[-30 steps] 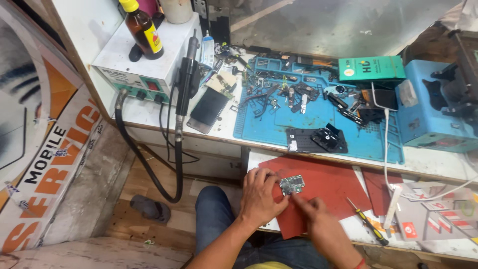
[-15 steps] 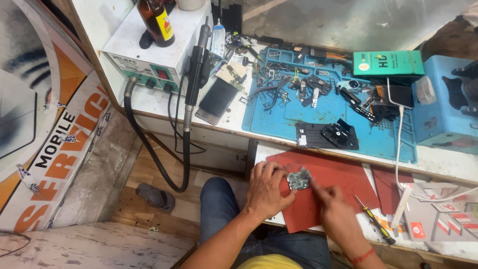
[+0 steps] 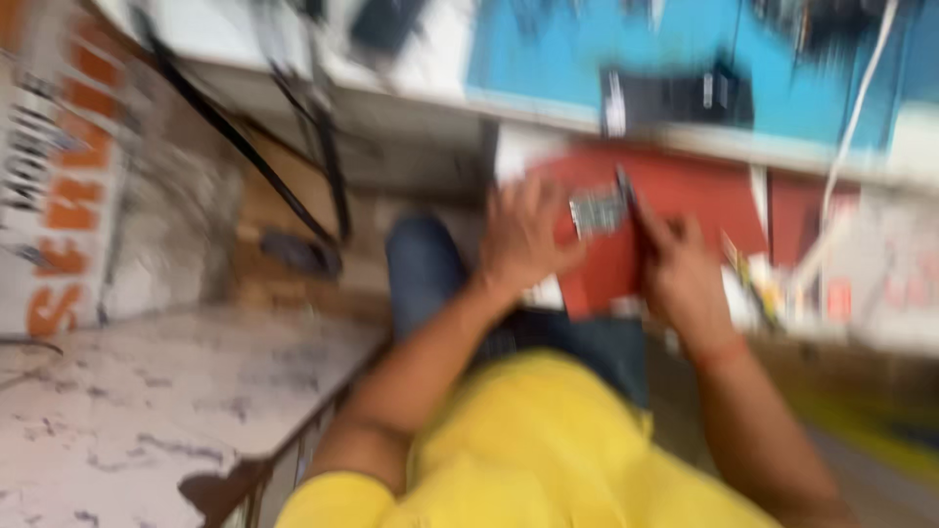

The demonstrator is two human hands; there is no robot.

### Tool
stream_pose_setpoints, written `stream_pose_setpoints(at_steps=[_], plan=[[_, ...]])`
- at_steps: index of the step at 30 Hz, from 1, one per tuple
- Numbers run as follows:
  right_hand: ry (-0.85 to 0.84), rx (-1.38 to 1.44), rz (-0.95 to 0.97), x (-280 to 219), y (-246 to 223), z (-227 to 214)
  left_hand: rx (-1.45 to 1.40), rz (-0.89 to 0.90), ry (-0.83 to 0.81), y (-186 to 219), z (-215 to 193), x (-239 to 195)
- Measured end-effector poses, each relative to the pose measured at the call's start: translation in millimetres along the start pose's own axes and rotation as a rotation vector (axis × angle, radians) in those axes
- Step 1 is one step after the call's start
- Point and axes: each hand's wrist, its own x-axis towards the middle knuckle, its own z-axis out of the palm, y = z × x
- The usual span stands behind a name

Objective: The person uses a hot air gun to heat a small circuit board placed on a red mat. They then use a small brush to clean the surface of the board.

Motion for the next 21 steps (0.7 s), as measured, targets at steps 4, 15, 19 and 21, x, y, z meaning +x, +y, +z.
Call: stream_pose_setpoints(at_steps=[4, 15, 19, 21], plan=[[-0.076, 0.261, 0.14, -10, -10, -2, -0.032, 0.037, 0.036, -3, 5, -4], [-0.104, 0.196, 0.206, -3, -15, -9, -0.078, 0.029, 0.06, 5, 4, -4], [-0.11, 0.229, 0.223, -2, -24, -12, -0.068, 0.027, 0.04, 1, 1, -9], [-0.113, 0.224, 0.222, -6, -20, -14, -0.074, 0.031, 0.019, 5, 5, -9]])
